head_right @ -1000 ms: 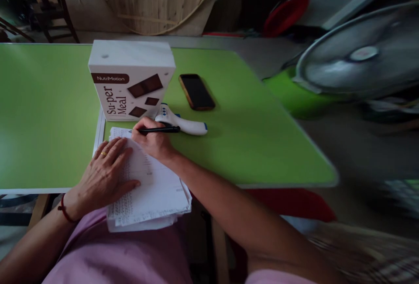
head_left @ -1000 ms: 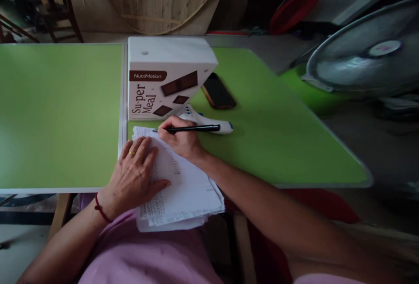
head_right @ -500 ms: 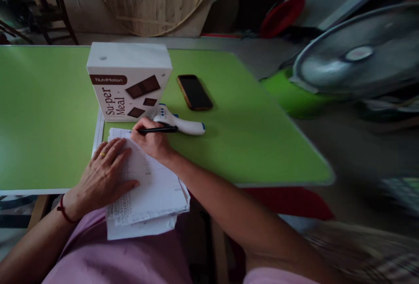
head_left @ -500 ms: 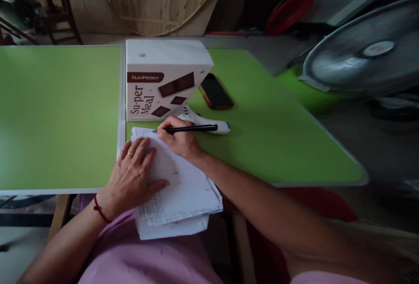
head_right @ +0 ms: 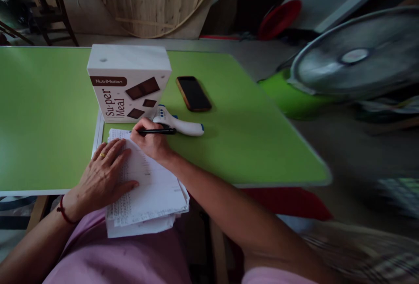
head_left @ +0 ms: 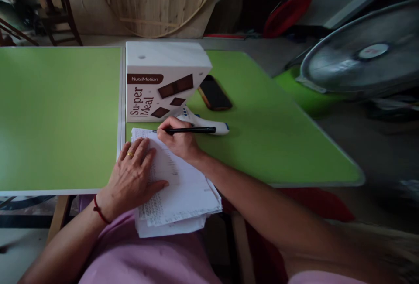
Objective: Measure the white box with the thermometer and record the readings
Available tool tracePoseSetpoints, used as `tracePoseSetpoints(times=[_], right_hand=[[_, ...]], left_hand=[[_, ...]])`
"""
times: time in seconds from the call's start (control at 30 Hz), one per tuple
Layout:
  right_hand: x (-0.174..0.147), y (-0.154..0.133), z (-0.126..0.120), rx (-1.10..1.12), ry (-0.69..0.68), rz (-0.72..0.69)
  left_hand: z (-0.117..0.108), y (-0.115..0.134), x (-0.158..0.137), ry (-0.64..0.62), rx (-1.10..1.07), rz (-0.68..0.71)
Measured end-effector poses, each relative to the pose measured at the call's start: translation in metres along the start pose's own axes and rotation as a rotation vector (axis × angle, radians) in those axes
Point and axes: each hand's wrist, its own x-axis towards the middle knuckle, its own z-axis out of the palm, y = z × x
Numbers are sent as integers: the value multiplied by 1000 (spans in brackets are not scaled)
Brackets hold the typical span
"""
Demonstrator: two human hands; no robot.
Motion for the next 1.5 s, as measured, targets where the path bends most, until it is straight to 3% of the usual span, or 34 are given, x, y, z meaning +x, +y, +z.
tracePoseSetpoints(times=[0.23, 0.47, 1.5], right_hand=[[1, -2, -3, 37, -11, -21], [2, 2, -4, 77, 64, 15], [3, 1, -6, 77, 11, 49]], left_hand=[[0, 0, 0, 3, -27, 7], [-1, 1, 1, 4, -9, -11], [0, 0, -1, -49, -60, -51]])
